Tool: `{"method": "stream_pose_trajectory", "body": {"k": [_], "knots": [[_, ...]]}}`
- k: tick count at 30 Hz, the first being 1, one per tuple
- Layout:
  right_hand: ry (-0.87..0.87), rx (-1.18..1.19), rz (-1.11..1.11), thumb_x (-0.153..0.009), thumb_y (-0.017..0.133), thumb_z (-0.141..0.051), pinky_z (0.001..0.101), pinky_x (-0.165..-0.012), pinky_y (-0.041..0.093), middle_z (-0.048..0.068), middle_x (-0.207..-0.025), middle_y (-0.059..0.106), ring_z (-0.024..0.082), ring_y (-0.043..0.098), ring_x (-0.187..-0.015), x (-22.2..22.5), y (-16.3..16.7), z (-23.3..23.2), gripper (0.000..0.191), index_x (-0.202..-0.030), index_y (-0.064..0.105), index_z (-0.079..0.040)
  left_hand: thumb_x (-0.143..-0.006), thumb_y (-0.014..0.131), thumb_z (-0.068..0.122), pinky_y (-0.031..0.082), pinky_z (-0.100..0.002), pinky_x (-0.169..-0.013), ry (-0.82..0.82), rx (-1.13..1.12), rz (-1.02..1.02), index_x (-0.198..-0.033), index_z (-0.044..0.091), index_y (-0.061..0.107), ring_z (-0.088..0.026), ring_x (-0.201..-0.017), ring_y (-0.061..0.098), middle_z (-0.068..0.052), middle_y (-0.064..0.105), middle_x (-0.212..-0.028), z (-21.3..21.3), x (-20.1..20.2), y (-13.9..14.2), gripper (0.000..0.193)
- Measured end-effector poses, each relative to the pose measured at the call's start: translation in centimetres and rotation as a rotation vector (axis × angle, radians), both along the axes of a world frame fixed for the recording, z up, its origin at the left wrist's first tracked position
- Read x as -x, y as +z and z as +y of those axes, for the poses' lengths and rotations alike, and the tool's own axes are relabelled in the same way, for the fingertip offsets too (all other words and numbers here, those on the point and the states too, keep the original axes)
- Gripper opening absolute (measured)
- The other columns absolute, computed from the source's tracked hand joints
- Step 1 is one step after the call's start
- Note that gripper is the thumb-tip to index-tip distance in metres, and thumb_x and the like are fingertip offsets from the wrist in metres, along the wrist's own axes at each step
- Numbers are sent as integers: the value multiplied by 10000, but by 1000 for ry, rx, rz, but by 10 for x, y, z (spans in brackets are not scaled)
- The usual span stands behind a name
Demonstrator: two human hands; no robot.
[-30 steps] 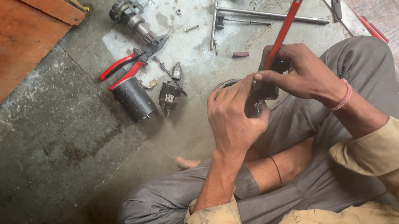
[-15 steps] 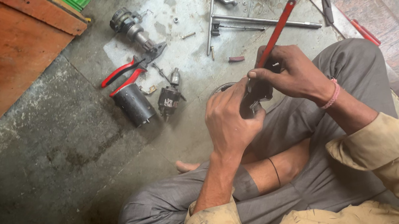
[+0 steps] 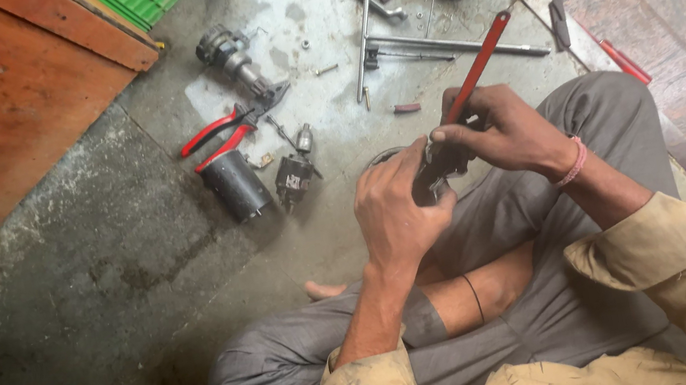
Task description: The person sits cross-legged on the workshop floor holding a metal engine component in their lap and files its edges and surfaces with a red-handled file, turning the part repeatedly to work different sides. Other tools and disassembled parts lie on the floor around them.
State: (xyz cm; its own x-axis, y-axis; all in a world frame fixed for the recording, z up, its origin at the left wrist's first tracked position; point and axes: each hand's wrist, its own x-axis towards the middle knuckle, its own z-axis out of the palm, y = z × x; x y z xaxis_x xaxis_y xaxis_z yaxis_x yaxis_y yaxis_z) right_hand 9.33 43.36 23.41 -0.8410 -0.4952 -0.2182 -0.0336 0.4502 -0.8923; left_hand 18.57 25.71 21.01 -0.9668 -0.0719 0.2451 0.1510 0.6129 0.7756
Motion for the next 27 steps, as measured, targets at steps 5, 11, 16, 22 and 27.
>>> {"method": "stream_pose_trajectory", "body": {"k": [5,11,16,22,27], "knots": [[34,20,-138,-949,694,-200,286,-543,561,56,-716,692,111,690,-635,8,2,0,222,-892,664,13,-686,788,184,519,-402,-949,-1,-6,-6,-1264,120,707,-264,-990,712,-68,757,-1082,0,-1,1,587],[54,22,-90,-931,694,-169,297,-569,580,51,-732,713,118,694,-635,8,-6,1,172,-933,677,1,-674,790,200,522,-404,-948,4,2,-31,-1256,116,710,-267,-979,710,-72,752,-1075,-1,1,4,593],[-51,129,-103,-995,670,-179,288,-613,570,64,-793,703,105,672,-701,0,-18,3,197,-982,635,15,-678,789,204,521,-404,-956,-13,-4,-33,-1278,99,699,-275,-976,707,-81,747,-1056,-1,0,0,615],[57,-9,20,-925,730,-202,291,-562,530,34,-710,712,94,690,-637,2,-13,6,220,-868,670,1,-694,792,207,492,-451,-1004,-37,14,-4,-1446,-1,523,-301,-988,699,-91,737,-1081,-2,1,-7,825],[-193,139,-49,-955,751,-176,263,-627,485,31,-783,692,75,617,-727,-9,-7,17,177,-935,718,-3,-706,838,223,443,-499,-1121,-116,-40,15,-1598,-7,262,-303,-1066,697,-89,737,-1172,-4,-1,-2,1086]]}}
